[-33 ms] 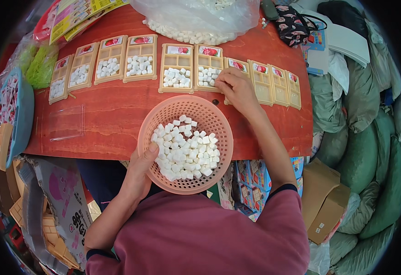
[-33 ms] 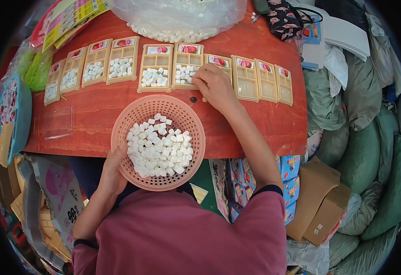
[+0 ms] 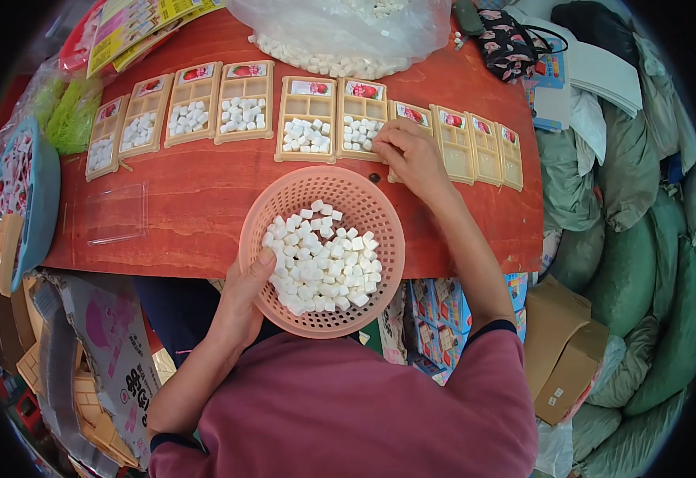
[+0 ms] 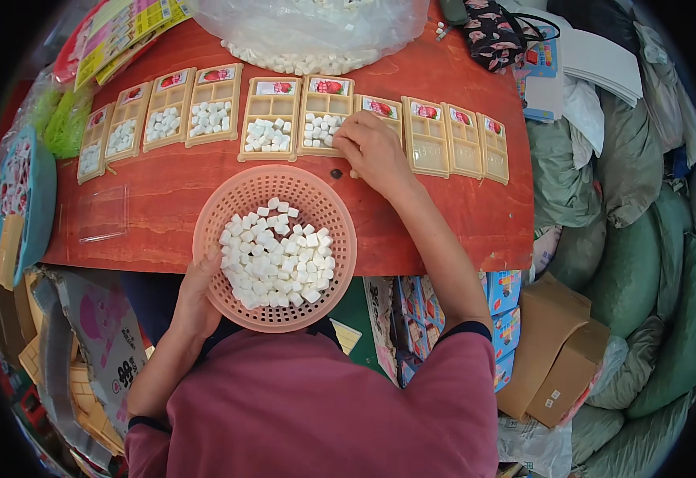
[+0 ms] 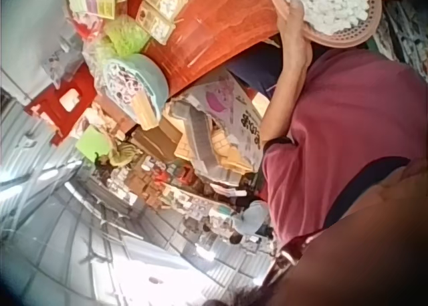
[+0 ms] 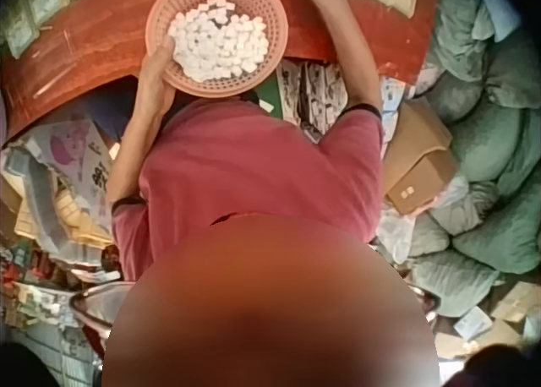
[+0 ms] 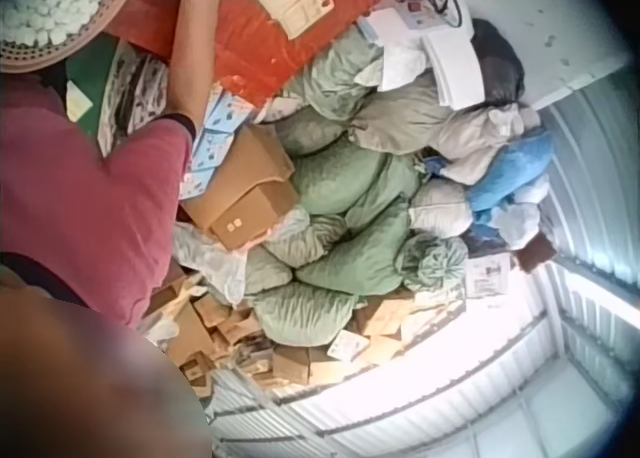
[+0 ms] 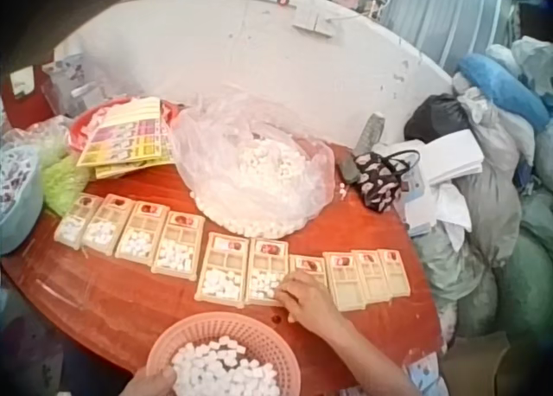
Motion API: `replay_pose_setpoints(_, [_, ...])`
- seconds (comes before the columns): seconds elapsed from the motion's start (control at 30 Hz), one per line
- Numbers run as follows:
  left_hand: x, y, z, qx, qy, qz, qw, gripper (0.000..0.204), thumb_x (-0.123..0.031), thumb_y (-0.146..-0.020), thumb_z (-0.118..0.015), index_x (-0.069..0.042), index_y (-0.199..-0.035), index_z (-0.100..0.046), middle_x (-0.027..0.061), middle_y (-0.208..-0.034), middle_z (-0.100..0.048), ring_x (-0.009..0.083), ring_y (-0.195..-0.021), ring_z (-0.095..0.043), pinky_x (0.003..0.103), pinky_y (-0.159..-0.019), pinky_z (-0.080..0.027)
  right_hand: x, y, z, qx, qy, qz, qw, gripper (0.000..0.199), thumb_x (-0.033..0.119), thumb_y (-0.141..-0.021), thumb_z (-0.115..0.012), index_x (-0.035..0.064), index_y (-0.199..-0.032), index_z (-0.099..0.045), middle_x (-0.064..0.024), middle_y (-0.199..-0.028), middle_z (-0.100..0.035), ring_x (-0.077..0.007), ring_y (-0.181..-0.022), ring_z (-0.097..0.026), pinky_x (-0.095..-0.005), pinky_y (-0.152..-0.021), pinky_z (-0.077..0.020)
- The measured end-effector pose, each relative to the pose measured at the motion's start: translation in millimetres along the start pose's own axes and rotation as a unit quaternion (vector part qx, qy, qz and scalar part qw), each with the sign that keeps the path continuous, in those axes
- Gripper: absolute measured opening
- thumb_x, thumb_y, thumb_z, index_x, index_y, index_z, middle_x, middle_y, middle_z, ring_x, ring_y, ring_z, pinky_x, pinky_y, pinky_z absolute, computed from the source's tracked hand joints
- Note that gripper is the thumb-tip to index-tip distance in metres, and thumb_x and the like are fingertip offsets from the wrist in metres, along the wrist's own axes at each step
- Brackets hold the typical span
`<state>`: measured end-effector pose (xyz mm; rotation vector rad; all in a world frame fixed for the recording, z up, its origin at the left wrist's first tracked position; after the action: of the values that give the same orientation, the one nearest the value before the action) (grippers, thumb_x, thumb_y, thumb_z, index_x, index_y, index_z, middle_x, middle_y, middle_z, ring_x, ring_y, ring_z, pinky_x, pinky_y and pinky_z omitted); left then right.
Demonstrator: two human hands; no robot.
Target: Assembling toy kits by placing stickers, plastic components, and foam pieces into plastic trays.
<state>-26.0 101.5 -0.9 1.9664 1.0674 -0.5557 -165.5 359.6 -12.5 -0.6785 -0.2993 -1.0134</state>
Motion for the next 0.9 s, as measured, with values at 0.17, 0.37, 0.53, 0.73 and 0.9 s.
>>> replay_pose_setpoints(0.17, [0,2,1,-0.008,-0.003,0.002,1.000,0.057,-0.035,-0.088,-0.051,0.001,-0.129,-0.035,0.0133,-0.125,-0.046,0.0213,-0.113,-0.048,0.035,-0.096,-0.039,6,-8,14,0.007,-0.046,-0.064,0.997,0.008,0.006,-0.077,-0.060,-0.0003,-0.081,-0.060,-0.0098,-0.084,-0.057,-0.0232,-0.072,-0.058,-0.0318,-0.063,-0.0462])
replay_pose_setpoints(0.37, [0,2,-1,0.001,0.004,0.011,1.000,0.062,-0.037,-0.088,-0.053,0.002,-0.131,-0.031,0.0133,-0.128,-0.044,0.0199,-0.116,-0.044,0.033,-0.098,-0.035,7,-17,6,-0.034,-0.015,-0.014,0.999,0.008,0.005,-0.078,-0.058,0.0002,-0.084,-0.061,-0.0103,-0.086,-0.058,-0.0251,-0.076,-0.058,-0.0320,-0.067,-0.0467])
replay_pose_setpoints(0.53, [1,-1,1,-0.004,-0.010,-0.005,1.000,0.059,-0.038,-0.088,-0.051,0.002,-0.129,-0.035,0.0135,-0.126,-0.046,0.0212,-0.113,-0.048,0.035,-0.096,-0.039,0,-10,3,0.011,-0.022,0.000,1.000,0.009,0.003,-0.080,-0.056,0.0013,-0.088,-0.061,-0.0071,-0.090,-0.059,-0.0182,-0.078,-0.058,-0.0271,-0.065,-0.0455])
replay_pose_setpoints(0.73, [-2,-9,-4,0.007,-0.013,-0.011,1.000,0.056,-0.037,-0.089,-0.049,0.002,-0.128,-0.036,0.0134,-0.125,-0.047,0.0209,-0.113,-0.048,0.035,-0.096,-0.039,37,-12,31,-0.012,-0.134,-0.069,0.989,0.012,0.004,-0.079,-0.058,0.0007,-0.090,-0.062,-0.0055,-0.086,-0.059,-0.0107,-0.076,-0.056,-0.0246,-0.063,-0.0446])
replay_pose_setpoints(0.9, [0,-15,-6,0.024,-0.022,-0.016,0.999,0.055,-0.037,-0.090,-0.049,0.002,-0.127,-0.037,0.0134,-0.124,-0.048,0.0207,-0.113,-0.048,0.035,-0.096,-0.039,107,6,22,0.283,-0.066,0.027,0.957,0.031,0.022,-0.077,-0.065,0.0031,-0.101,-0.058,-0.0105,-0.094,-0.061,-0.0258,-0.083,-0.061,-0.0349,-0.068,-0.0481])
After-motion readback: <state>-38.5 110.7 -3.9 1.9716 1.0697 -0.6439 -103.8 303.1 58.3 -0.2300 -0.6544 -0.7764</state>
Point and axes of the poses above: each hand's wrist, its own y-axis away from the middle knuckle, its own z-axis out of the back of the hand, x = y × z, the point moved 2 cm from there along -y, towards the middle knuckle
